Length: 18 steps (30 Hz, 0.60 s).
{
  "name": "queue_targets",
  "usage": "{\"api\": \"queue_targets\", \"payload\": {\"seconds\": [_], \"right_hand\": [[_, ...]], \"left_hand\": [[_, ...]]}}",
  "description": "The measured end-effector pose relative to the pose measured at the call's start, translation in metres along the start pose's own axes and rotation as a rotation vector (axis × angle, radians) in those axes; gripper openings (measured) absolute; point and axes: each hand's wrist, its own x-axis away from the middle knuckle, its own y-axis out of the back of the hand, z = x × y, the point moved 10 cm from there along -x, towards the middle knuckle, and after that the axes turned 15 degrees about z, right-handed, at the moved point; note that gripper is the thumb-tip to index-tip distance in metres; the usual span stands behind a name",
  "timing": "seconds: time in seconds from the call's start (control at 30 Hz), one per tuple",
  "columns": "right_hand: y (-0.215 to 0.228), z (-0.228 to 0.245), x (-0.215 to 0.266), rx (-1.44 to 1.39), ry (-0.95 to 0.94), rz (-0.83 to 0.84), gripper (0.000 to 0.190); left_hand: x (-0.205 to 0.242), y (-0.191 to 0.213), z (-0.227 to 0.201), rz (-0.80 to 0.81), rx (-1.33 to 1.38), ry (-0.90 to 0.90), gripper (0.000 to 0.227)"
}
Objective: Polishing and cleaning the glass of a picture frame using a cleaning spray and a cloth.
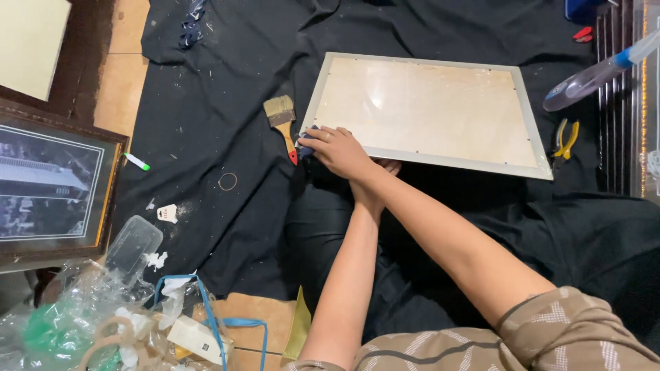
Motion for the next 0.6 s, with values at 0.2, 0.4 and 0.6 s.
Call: {"api": "queue_targets", "payload": {"seconds": [0.2,0.4,0.6], "right_hand": [[0.045,-0.034,0.104,0.126,-0.059,-0.145,0.05],[0.086,-0.126,0.257,0.188,-0.36,-0.083,0.052],[0.055,-0.259,0.371,0.28,-0.927,-0.26,0.042]], "left_hand": [[0.005,-0.021,-0.005,0.026,-0.041,0.019,0.094],[0.006,-0.031,-0.001,0.068,-0.058,0.026,0.095],[0.005,-0.029,-0.003,0.06,-0.054,0.011,0.093]]}}
